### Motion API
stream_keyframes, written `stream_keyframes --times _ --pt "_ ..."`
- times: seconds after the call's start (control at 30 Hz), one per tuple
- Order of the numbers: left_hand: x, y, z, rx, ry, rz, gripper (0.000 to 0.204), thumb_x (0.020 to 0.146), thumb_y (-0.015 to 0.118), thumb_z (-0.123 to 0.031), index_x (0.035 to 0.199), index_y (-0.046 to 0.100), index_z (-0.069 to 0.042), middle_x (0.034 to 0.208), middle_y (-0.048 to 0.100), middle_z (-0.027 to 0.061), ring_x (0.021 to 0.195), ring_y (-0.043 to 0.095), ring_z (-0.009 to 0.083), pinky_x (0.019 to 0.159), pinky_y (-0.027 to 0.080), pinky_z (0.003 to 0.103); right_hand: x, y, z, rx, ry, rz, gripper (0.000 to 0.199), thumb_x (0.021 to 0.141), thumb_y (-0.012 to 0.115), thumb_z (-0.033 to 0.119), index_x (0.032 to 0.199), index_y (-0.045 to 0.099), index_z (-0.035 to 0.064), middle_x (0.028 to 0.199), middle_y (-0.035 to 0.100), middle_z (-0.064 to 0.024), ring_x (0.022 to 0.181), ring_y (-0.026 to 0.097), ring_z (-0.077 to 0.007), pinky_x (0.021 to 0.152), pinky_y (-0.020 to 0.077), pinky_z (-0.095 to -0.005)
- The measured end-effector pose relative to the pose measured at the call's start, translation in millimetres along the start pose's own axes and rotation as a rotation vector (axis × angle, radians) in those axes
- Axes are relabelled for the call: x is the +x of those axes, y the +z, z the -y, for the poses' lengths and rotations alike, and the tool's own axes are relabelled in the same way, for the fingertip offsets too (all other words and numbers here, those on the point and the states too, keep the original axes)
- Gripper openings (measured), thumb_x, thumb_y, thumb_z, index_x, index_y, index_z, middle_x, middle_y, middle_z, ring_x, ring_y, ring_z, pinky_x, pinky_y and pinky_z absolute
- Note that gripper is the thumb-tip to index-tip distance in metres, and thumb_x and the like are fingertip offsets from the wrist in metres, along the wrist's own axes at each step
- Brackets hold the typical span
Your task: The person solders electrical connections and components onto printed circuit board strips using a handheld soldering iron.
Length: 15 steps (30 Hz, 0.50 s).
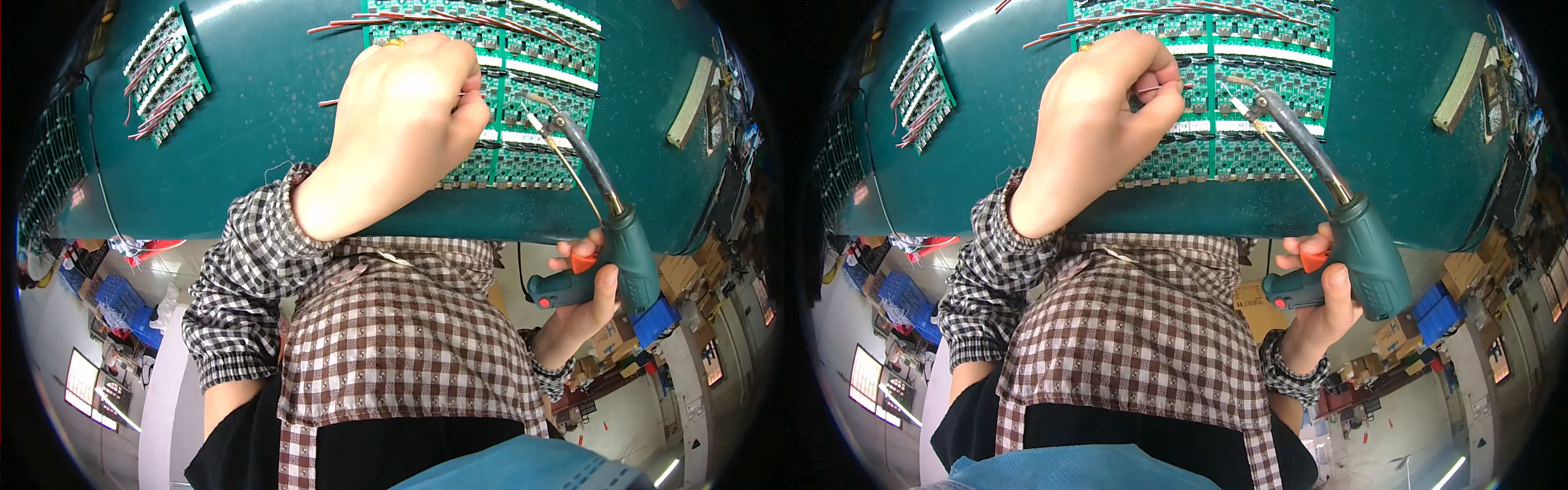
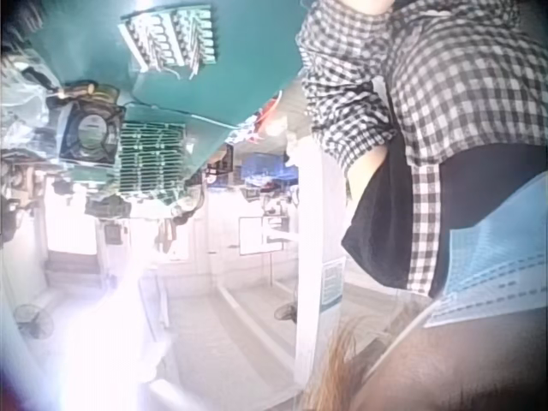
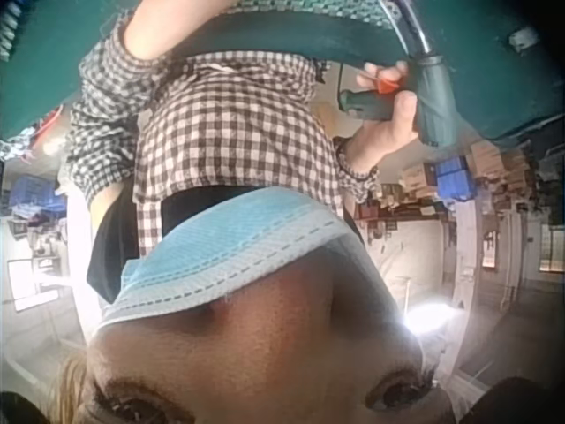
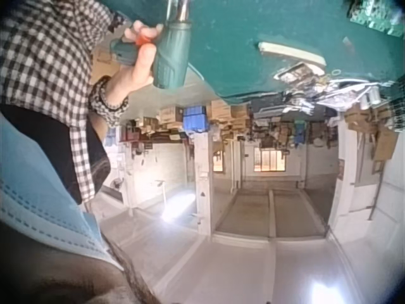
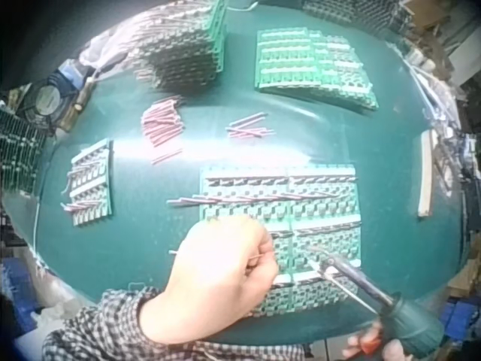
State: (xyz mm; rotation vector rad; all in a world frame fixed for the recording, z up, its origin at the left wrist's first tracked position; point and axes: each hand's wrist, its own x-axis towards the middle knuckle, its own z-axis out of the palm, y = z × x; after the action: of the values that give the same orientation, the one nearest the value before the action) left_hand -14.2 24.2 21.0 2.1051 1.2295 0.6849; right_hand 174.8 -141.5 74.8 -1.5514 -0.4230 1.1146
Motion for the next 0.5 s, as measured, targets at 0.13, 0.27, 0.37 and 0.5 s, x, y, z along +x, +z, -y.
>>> stream_keyframes --times 0.13,0.27,0.37,0.5 --pt "1 1 2 0.004 0.032 -0.015 0.011 0.064 0.060 0.002 0.068 0.052 -0.004 0.060 0.049 0.0064 0.054 0.051 0.0207 0.050 0.041 0.031 0 7 3 -0.010 0.041 -0.029 0.047 0.081 0.061 0.024 0.108 0.050 -0.0135 0.080 0.059 -0.0158 0.074 0.064 -0.0264 0.060 0.0588 -0.0334" --pt "2 1 1 0.009 0.025 0.002 0.011 0.064 0.060 0.002 0.067 0.051 -0.003 0.060 0.049 0.0066 0.054 0.051 0.0206 0.050 0.040 0.031 1 9 4 -0.036 0.049 -0.022 0.047 0.081 0.061 0.024 0.107 0.050 -0.0134 0.080 0.059 -0.0155 0.072 0.064 -0.0253 0.060 0.0585 -0.0331" --pt "2 2 2 0.009 0.030 -0.007 0.011 0.063 0.060 0.003 0.067 0.051 -0.003 0.060 0.049 0.0065 0.054 0.051 0.0206 0.050 0.040 0.031 0 10 4 -0.068 0.045 -0.024 0.048 0.080 0.063 0.026 0.106 0.051 -0.0130 0.079 0.059 -0.0151 0.071 0.064 -0.0247 0.060 0.0580 -0.0333" --pt "2 3 2 0.024 0.041 -0.022 0.011 0.063 0.060 0.003 0.066 0.051 -0.004 0.059 0.048 0.0063 0.054 0.051 0.0204 0.050 0.040 0.031 -1 14 5 -0.113 0.052 -0.043 0.050 0.077 0.066 0.027 0.104 0.053 -0.0125 0.077 0.059 -0.0139 0.070 0.063 -0.0244 0.060 0.0570 -0.0345"
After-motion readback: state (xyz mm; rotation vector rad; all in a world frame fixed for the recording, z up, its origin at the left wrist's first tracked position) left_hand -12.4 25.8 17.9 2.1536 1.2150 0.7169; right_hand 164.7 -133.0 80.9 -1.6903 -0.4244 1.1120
